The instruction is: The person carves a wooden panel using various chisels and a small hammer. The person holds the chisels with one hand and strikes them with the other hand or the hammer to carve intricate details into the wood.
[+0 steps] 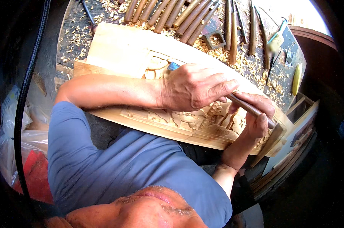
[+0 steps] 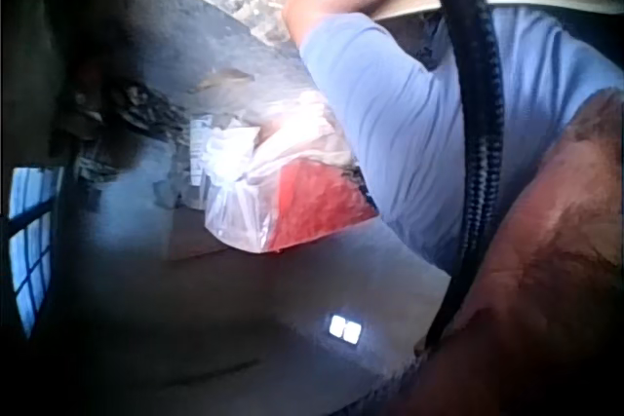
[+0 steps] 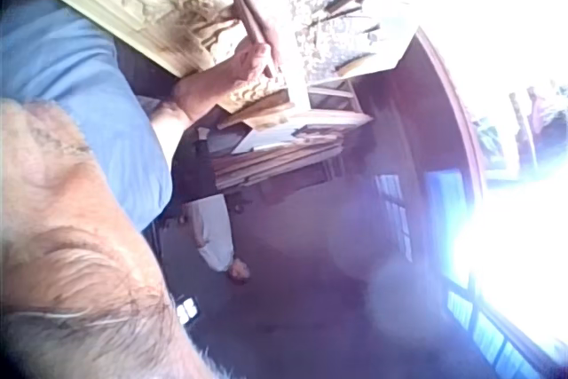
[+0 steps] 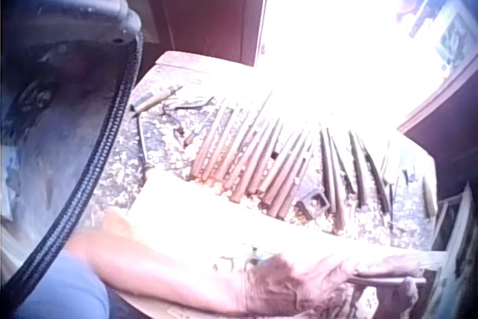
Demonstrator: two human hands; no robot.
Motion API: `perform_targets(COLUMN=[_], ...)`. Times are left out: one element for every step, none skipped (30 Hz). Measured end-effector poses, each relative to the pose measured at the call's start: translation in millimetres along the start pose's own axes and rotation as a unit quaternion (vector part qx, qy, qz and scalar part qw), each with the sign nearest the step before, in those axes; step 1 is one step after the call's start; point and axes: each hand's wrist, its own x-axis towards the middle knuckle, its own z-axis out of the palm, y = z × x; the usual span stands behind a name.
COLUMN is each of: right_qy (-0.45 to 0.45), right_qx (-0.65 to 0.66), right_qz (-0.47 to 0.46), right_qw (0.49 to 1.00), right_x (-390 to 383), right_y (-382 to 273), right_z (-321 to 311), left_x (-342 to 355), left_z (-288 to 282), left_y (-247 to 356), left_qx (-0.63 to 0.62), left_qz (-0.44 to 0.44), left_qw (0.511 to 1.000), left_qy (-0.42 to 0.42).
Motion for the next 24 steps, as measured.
perform_targets(right_qy=[-0.022, -0.043, -0.064, 0.022, 0.109, 0.138, 0.167, 0.188, 0.195, 0.202, 0.196, 0.2, 0.204, 0.215, 0.222, 0.228, 0.231, 0.229, 0.227, 0.222, 0.19, 0.159, 0.103, 0.079], right_qx=[-0.01, -0.021, -0.03, -0.085, -0.136, -0.15, -0.163, -0.168, -0.17, -0.172, -0.171, -0.168, -0.165, -0.16, -0.158, -0.157, -0.159, -0.161, -0.164, -0.168, -0.167, -0.163, -0.15, -0.146], right_qz=[0.006, 0.012, 0.016, 0.019, 0.03, 0.037, 0.046, 0.05, 0.057, 0.064, 0.075, 0.085, 0.094, 0.103, 0.102, 0.102, 0.093, 0.092, 0.09, 0.095, 0.079, 0.063, 0.026, 0.013], right_qw=[1.0, 0.999, 0.997, 0.996, 0.984, 0.978, 0.971, 0.966, 0.964, 0.962, 0.963, 0.962, 0.96, 0.958, 0.957, 0.955, 0.955, 0.956, 0.956, 0.956, 0.964, 0.972, 0.983, 0.986], right_x=[1, 4, 4, -2, -8, -7, -5, -5, -4, -3, -2, -1, 0, 2, 4, 6, 7, 9, 11, 12, 13, 13, 11, 10], right_y=[0, -3, -4, -11, -18, -22, -26, -28, -29, -31, -33, -34, -36, -37, -38, -39, -40, -41, -42, -44, -43, -41, -32, -29], right_z=[-4, -9, -12, 6, 25, 34, 43, 50, 51, 52, 51, 51, 52, 56, 58, 61, 62, 62, 62, 62, 56, 50, 28, 23], left_x=[0, 0, 0, 1, 1, 1, 2, 3, 3, 3, 3, 3, 3, 3, 4, 4, 4, 4, 4, 4, 5, 6, 6, 5], left_z=[2, 4, 3, 1, 0, 0, -1, 0, 0, 1, 1, 2, 2, 3, 4, 5, 6, 5, 5, 4, 3, 3, 4, 4], left_y=[-1, 1, 4, 5, 4, 4, 4, 3, 3, 3, 2, 2, 2, 1, 1, 1, 0, 0, 0, 0, 0, -1, -1, -1], left_qx=[-0.009, -0.007, -0.003, 0.0, 0.018, 0.019, 0.02, 0.02, 0.017, 0.015, 0.012, 0.011, 0.01, 0.01, 0.007, 0.004, 0.002, 0.006, 0.01, 0.014, 0.014, 0.014, 0.014, 0.015], left_qz=[-0.01, -0.009, -0.008, -0.01, -0.001, -0.003, -0.004, -0.005, -0.006, -0.007, -0.008, -0.009, -0.009, -0.01, -0.01, -0.011, -0.011, -0.01, -0.008, -0.007, -0.008, -0.008, -0.008, -0.006], left_qw=[1.0, 1.0, 1.0, 1.0, 1.0, 1.0, 0.999, 0.999, 0.999, 0.999, 1.0, 1.0, 1.0, 1.0, 1.0, 1.0, 1.0, 1.0, 1.0, 1.0, 1.0, 1.0, 1.0, 1.0], left_qy=[0.004, -0.001, -0.006, -0.009, -0.011, -0.019, -0.027, -0.035, -0.031, -0.027, -0.023, -0.024, -0.024, -0.025, -0.019, -0.013, -0.007, -0.01, -0.013, -0.016, -0.01, -0.006, -0.002, -0.004])
